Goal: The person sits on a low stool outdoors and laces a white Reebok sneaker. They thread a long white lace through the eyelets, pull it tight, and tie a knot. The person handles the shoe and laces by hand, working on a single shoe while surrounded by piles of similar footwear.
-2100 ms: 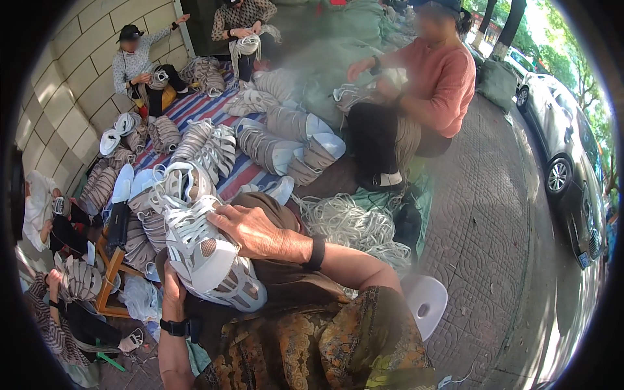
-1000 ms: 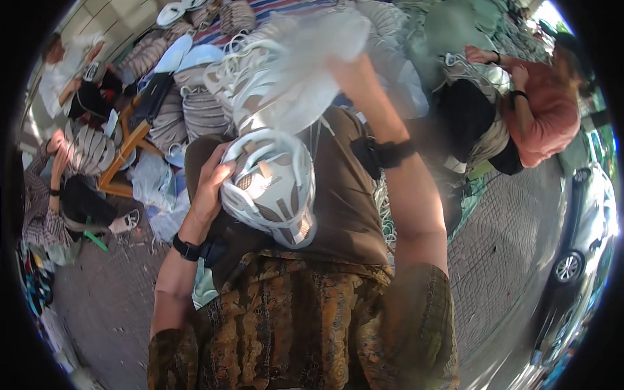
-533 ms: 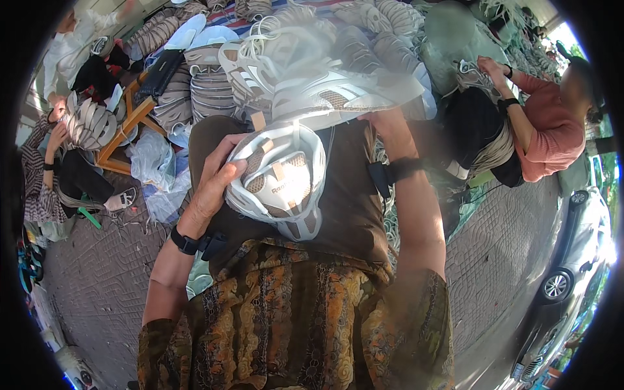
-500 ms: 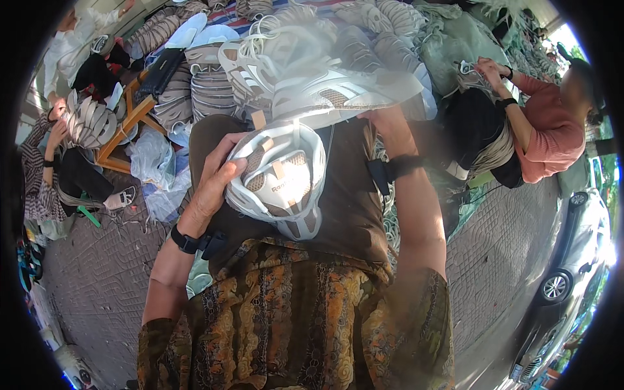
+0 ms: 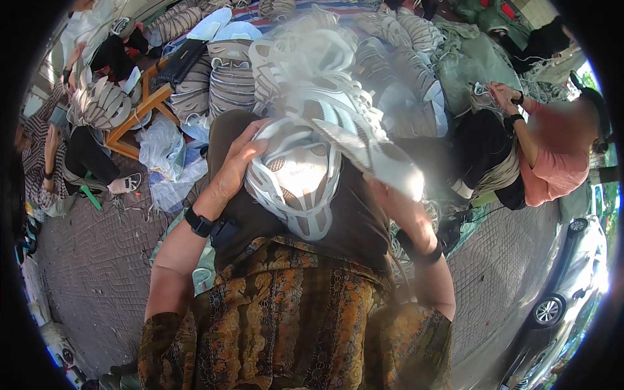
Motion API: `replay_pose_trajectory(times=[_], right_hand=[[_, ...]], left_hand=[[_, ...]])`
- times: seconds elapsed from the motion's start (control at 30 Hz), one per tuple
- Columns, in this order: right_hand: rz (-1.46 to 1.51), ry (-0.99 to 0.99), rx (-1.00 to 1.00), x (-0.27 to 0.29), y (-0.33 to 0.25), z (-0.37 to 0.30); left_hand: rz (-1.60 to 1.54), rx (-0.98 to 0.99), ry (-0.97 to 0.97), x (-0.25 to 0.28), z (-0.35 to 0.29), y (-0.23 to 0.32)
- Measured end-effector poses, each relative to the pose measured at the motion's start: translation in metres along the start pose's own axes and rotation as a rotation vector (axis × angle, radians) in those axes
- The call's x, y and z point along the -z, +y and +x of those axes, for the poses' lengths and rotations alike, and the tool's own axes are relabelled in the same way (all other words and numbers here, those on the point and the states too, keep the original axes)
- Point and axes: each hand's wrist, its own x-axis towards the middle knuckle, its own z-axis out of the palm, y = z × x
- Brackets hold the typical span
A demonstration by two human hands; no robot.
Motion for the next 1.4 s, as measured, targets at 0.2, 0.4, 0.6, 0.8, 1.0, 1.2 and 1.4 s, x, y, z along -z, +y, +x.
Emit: replay_pose_trajectory(times=[0.2,0.4,0.6,0.8,1.0,1.2,1.4], right_hand=[[0.102,-0.538,-0.101,0.052,-0.059,-0.017],[0.724,-0.478,0.283,0.053,-0.132,-0.013],[-0.289,-0.101,0.444,0.008,-0.122,0.061],[-0.552,0.033,0.281,0.046,-0.067,0.106],[-0.551,0.162,0.312,0.034,-0.038,0.117],[-0.688,0.140,0.437,-0.013,-0.042,0.156],[-0.821,0.102,0.488,0.023,-0.045,0.109]], left_hand=[[0.073,0.119,0.017,0.002,0.000,0.006],[0.057,0.157,-0.058,0.005,0.009,0.007],[0.131,0.099,-0.137,0.020,0.022,0.003],[0.128,0.078,-0.257,0.038,0.053,0.007],[0.156,0.117,-0.241,0.029,0.058,0.017],[0.617,-0.046,-0.096,-0.006,0.053,0.032],[0.706,-0.041,-0.077,-0.023,0.018,0.051]])
